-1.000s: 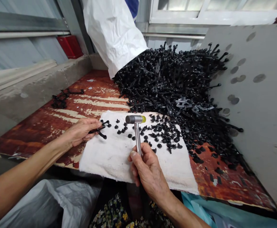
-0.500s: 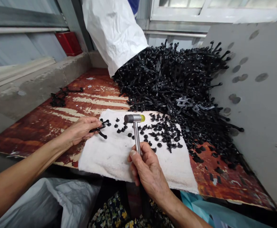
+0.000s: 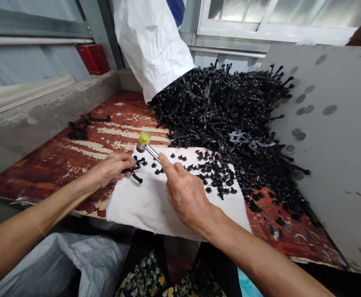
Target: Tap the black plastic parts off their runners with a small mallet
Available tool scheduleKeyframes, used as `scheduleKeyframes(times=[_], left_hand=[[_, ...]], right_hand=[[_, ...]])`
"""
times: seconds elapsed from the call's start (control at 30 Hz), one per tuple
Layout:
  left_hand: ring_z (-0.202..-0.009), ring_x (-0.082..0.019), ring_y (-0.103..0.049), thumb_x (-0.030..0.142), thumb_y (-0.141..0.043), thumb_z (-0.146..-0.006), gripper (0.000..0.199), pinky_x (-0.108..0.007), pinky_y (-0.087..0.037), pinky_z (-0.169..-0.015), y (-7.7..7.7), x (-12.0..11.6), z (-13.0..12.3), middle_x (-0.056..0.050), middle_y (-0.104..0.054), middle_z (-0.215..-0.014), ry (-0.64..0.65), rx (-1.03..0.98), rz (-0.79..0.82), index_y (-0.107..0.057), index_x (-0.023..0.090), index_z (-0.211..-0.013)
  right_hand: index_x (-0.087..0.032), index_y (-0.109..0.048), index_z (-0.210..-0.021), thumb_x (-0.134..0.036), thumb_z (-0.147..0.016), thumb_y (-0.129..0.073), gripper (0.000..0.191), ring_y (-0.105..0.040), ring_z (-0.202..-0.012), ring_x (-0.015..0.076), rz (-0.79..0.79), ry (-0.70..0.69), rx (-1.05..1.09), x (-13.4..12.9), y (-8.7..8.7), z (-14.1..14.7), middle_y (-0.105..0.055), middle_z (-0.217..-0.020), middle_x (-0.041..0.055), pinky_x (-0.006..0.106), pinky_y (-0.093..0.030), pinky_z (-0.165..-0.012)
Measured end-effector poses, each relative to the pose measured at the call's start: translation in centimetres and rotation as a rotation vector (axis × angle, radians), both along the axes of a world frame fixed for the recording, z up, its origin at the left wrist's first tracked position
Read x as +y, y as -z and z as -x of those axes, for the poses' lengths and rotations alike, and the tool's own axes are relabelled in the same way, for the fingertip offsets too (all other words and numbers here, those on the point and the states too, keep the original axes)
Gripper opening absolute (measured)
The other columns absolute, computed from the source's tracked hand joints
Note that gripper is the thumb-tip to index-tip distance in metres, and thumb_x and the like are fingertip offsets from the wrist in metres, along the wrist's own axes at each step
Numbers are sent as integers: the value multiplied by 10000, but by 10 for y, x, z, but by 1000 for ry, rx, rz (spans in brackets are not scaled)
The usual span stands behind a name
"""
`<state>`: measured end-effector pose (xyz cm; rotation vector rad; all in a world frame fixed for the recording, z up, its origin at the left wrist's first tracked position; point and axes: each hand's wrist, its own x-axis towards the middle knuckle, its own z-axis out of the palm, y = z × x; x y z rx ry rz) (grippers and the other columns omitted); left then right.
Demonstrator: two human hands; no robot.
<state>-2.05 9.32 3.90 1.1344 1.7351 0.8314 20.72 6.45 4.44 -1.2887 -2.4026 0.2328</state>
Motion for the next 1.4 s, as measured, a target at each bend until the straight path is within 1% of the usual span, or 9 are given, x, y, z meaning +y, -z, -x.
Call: scheduleKeyframes(times=[0.13,0.3,0.47,0.57,0.77,0.97,1.1,1.23,1.4], left_hand=[[-330,-48,-325,174,-604,-705,154,-152,-227,-343,1,3,5,25,-467,-423,34,-28,-6,-566,147,-558],[-480,-90,-515,143,-635,-656,71,-171,-424,-457,-3,13,13,1,-556,-558,111,-68,23,-608,132,-592],[-366,-70,-423,132,-641,-652,146,-159,-264,-354,-11,18,15,21,-491,-454,192,32,73,-550,142,-538],[-334,-68,-396,131,-628,-669,158,-158,-191,-328,-16,17,14,30,-459,-419,201,71,94,-542,144,-538],[-349,-64,-416,87,-610,-673,168,-147,-200,-324,-17,16,12,24,-470,-445,186,14,102,-549,131,-523],[-375,-68,-434,86,-617,-654,181,-143,-214,-329,-8,16,13,15,-485,-456,162,-51,22,-563,140,-490],[-376,-74,-423,124,-629,-654,184,-160,-279,-364,-6,16,19,19,-475,-456,173,-7,11,-551,144,-488],[-399,-76,-392,226,-650,-668,160,-172,-280,-405,-19,4,16,28,-472,-462,365,25,-70,-589,150,-541],[-482,-105,-448,258,-620,-695,162,-192,-319,-474,-34,-22,-14,11,-528,-505,719,41,-74,-614,153,-572]], right_hand=[[-222,-401,-1483,-47,-828,-411,678,-573,-598,152,24,79,-303,10,-3,11,-655,-937,89,248,-413,-518],[-169,-362,-1499,-71,-882,-352,625,-591,-686,172,-88,73,-128,8,0,11,-632,-950,97,264,-451,-576],[-183,-421,-1467,-51,-833,-383,649,-516,-556,154,-50,28,-241,5,6,9,-621,-882,72,264,-408,-489],[-154,-374,-1487,-76,-890,-321,605,-547,-642,163,-147,11,-58,3,6,8,-608,-897,82,269,-463,-566],[-177,-448,-1445,-54,-847,-372,616,-502,-574,133,-63,-18,-188,5,7,8,-621,-885,71,236,-432,-528],[-153,-369,-1485,-71,-881,-317,612,-562,-667,166,-150,23,-10,2,5,8,-617,-909,93,274,-481,-598],[-196,-447,-1440,-60,-823,-394,635,-542,-586,150,54,-4,-174,5,0,8,-634,-917,89,275,-447,-554],[-144,-563,-1256,-195,-908,-403,386,-552,-662,153,122,21,301,13,-7,8,-619,-824,53,288,-465,-628],[-172,-551,-836,-333,-839,-573,163,-367,-374,52,720,-4,694,14,-4,23,-467,-566,-74,173,-288,-333]])
